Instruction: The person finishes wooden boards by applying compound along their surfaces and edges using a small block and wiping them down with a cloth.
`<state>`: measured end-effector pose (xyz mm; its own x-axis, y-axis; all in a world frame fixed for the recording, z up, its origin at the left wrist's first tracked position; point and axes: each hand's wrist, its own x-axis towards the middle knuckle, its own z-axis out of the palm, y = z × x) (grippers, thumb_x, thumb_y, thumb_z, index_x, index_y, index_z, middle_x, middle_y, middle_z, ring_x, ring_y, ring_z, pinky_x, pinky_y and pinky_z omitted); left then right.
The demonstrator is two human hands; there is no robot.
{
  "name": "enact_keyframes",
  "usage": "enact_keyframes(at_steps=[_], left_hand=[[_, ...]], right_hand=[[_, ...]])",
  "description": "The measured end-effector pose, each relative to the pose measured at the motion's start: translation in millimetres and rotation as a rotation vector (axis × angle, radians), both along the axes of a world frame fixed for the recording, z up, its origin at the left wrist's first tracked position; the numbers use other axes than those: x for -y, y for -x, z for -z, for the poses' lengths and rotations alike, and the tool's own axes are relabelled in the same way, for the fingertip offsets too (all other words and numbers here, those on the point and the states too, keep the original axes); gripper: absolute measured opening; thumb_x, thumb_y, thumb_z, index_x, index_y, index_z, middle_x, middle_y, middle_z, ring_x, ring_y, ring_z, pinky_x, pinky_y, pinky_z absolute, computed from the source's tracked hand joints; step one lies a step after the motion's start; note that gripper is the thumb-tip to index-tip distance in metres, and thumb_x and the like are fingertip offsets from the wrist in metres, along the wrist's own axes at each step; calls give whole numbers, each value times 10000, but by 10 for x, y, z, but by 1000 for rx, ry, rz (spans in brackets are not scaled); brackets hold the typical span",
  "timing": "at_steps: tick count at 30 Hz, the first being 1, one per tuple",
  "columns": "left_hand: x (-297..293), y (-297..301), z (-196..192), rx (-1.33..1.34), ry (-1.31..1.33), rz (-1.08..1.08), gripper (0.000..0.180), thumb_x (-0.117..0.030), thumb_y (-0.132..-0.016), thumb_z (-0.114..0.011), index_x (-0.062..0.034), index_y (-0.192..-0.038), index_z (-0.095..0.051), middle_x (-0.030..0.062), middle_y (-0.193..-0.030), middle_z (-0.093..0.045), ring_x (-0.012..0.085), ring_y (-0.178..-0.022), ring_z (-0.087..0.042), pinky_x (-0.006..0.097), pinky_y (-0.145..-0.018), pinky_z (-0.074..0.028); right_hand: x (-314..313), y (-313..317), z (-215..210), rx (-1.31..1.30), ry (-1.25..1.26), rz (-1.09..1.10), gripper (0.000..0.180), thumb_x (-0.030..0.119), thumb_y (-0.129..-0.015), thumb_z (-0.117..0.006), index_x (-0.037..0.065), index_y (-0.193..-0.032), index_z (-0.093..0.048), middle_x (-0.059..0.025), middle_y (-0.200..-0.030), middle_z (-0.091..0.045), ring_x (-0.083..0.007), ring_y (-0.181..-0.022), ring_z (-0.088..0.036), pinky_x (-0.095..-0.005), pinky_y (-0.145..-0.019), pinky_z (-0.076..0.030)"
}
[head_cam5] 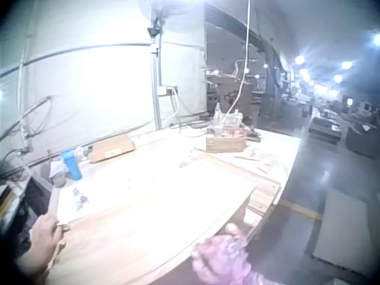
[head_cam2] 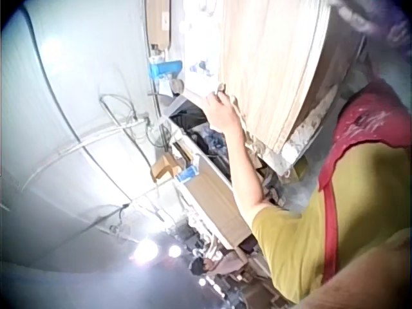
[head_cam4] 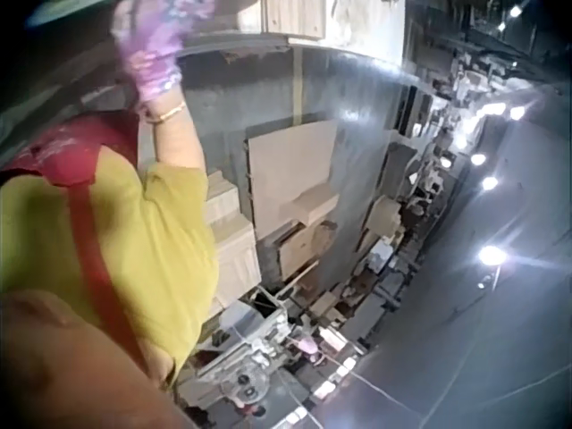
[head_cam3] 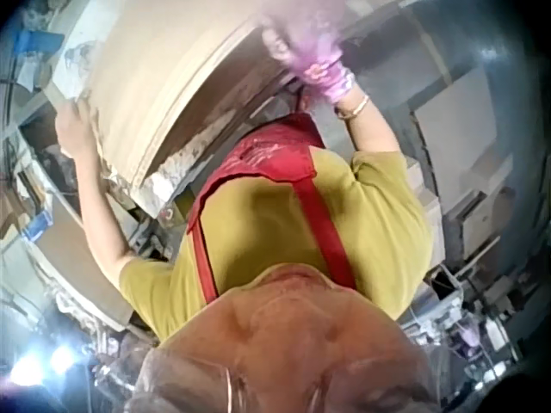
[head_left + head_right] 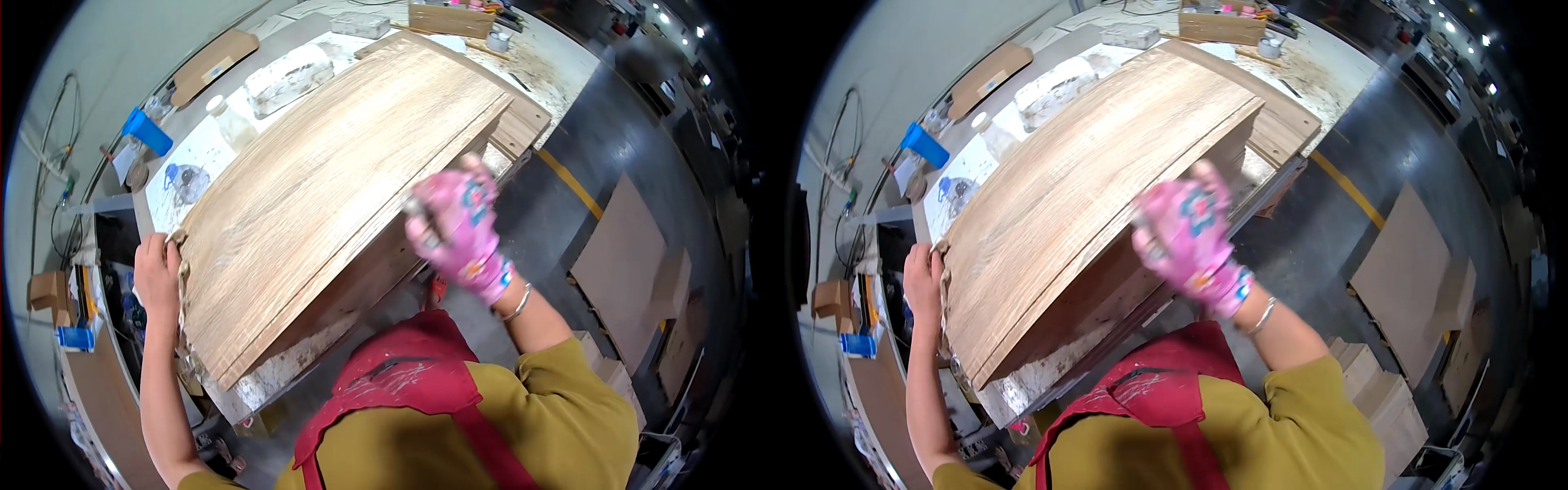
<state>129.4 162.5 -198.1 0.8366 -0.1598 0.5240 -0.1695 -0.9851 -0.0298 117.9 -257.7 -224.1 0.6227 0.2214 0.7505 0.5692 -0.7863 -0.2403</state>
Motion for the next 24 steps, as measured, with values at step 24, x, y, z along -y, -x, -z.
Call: enact_keyframes(at_steps=[24], left_hand=[[111, -31, -95, -114, -175, -79, 136, -54, -852, -527, -5, -975, -559, 134, -977, -562, 313, -896, -543, 371, -765, -449]], right_hand=[[2161, -1545, 234, -43, -492, 292, 247, 200, -785, -651, 33, -953, -582, -97, -918, -620, -231, -897, -606, -350, -845, -461]])
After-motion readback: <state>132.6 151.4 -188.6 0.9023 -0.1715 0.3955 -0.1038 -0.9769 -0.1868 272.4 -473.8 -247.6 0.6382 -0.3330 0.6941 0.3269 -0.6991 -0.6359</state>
